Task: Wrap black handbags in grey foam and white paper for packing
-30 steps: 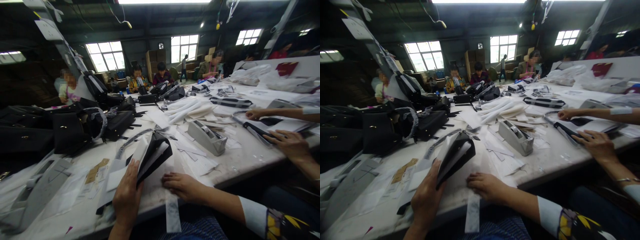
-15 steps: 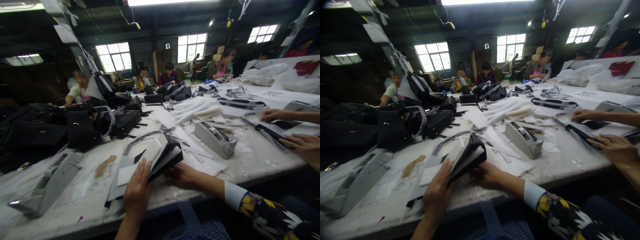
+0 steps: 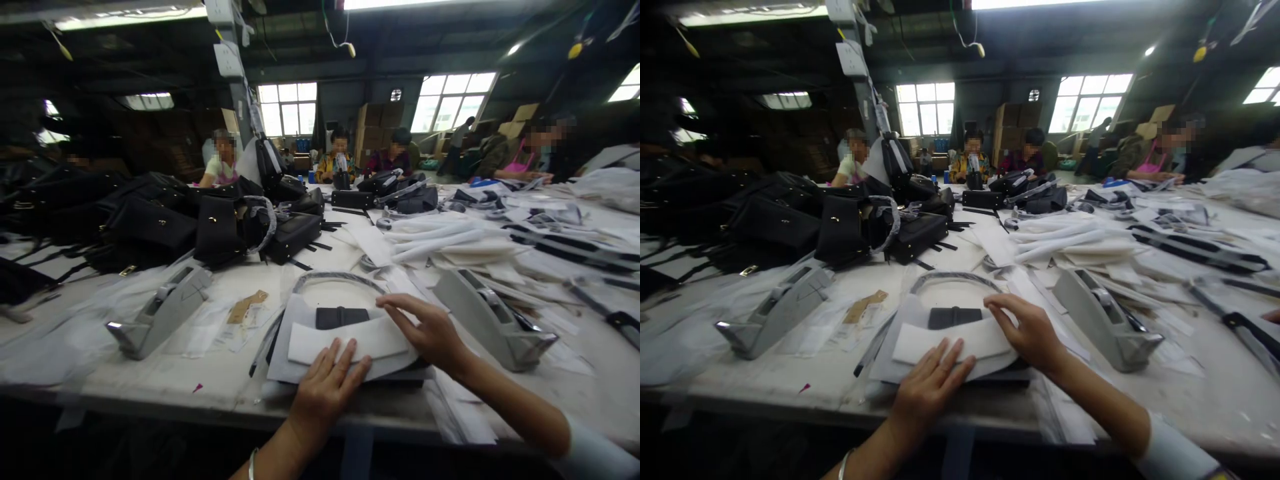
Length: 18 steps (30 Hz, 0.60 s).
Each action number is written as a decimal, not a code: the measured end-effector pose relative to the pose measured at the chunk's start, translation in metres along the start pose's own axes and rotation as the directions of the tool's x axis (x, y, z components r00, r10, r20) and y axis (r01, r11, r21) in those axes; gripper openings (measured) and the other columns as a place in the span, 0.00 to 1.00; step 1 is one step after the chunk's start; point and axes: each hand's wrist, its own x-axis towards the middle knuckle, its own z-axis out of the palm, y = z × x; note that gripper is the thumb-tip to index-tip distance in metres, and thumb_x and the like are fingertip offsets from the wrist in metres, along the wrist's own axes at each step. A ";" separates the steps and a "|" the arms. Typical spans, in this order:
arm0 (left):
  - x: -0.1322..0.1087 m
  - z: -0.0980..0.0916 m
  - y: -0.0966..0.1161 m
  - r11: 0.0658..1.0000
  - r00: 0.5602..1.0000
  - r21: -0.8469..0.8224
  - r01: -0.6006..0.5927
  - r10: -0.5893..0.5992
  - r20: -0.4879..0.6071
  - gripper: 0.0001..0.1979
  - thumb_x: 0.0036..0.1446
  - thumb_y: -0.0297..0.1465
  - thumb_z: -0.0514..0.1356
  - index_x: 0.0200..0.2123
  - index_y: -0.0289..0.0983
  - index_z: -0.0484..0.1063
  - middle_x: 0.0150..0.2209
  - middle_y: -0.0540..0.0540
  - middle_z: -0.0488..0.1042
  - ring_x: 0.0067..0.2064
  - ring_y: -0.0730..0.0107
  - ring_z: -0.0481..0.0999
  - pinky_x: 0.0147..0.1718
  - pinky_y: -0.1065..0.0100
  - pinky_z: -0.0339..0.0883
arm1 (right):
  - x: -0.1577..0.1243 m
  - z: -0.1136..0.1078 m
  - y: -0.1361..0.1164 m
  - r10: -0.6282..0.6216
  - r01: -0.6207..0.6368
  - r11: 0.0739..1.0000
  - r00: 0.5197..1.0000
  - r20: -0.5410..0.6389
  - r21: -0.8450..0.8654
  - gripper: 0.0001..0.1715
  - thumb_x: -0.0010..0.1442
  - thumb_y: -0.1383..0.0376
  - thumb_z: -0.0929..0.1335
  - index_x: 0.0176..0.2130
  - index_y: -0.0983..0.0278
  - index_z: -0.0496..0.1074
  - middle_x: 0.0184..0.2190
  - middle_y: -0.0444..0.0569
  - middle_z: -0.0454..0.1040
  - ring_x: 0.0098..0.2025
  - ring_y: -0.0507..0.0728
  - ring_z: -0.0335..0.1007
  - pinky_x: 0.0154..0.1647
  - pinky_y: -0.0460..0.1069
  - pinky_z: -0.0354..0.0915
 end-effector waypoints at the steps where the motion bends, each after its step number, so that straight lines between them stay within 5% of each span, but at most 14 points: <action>1: -0.001 -0.001 0.000 1.000 1.000 -0.004 -0.011 0.011 -0.004 0.22 0.66 0.26 0.56 0.62 0.46 0.67 0.60 0.46 0.71 0.59 0.55 0.73 0.52 0.60 0.75 | 0.019 0.003 0.006 0.092 -0.084 0.993 0.992 0.085 -0.088 0.17 0.67 0.60 0.62 0.48 0.61 0.77 0.47 0.50 0.80 0.50 0.59 0.75 0.54 0.51 0.67; 3: -0.003 -0.002 0.001 1.000 1.000 -0.010 -0.013 0.012 -0.024 0.21 0.66 0.27 0.57 0.61 0.47 0.68 0.60 0.46 0.71 0.59 0.55 0.73 0.52 0.60 0.74 | 0.051 0.011 0.020 0.245 -0.178 0.951 0.932 0.266 -0.251 0.16 0.67 0.62 0.63 0.47 0.61 0.77 0.45 0.49 0.81 0.47 0.59 0.76 0.51 0.50 0.68; 6: -0.005 -0.004 0.001 0.999 0.999 -0.026 -0.021 0.020 -0.042 0.21 0.66 0.27 0.57 0.61 0.47 0.68 0.60 0.47 0.72 0.59 0.56 0.73 0.52 0.61 0.74 | 0.082 0.028 0.039 0.369 -0.217 0.891 0.858 0.358 -0.398 0.10 0.64 0.65 0.67 0.38 0.65 0.79 0.39 0.54 0.81 0.44 0.60 0.76 0.49 0.52 0.68; 13: -0.005 -0.006 0.002 0.999 0.998 -0.047 -0.023 0.020 -0.065 0.19 0.67 0.28 0.56 0.59 0.47 0.70 0.59 0.48 0.73 0.57 0.56 0.75 0.50 0.61 0.75 | 0.106 0.061 0.063 0.599 -0.355 0.737 0.738 0.311 -0.576 0.20 0.66 0.58 0.69 0.52 0.66 0.70 0.51 0.54 0.72 0.49 0.60 0.72 0.50 0.59 0.70; 18: -0.006 -0.003 0.001 0.998 0.998 -0.052 -0.025 0.023 -0.051 0.21 0.68 0.28 0.54 0.61 0.47 0.67 0.60 0.47 0.72 0.58 0.56 0.74 0.51 0.60 0.75 | 0.114 0.068 0.072 0.645 -0.467 0.728 0.715 0.270 -0.502 0.19 0.66 0.58 0.68 0.53 0.66 0.70 0.51 0.53 0.72 0.48 0.59 0.73 0.47 0.57 0.72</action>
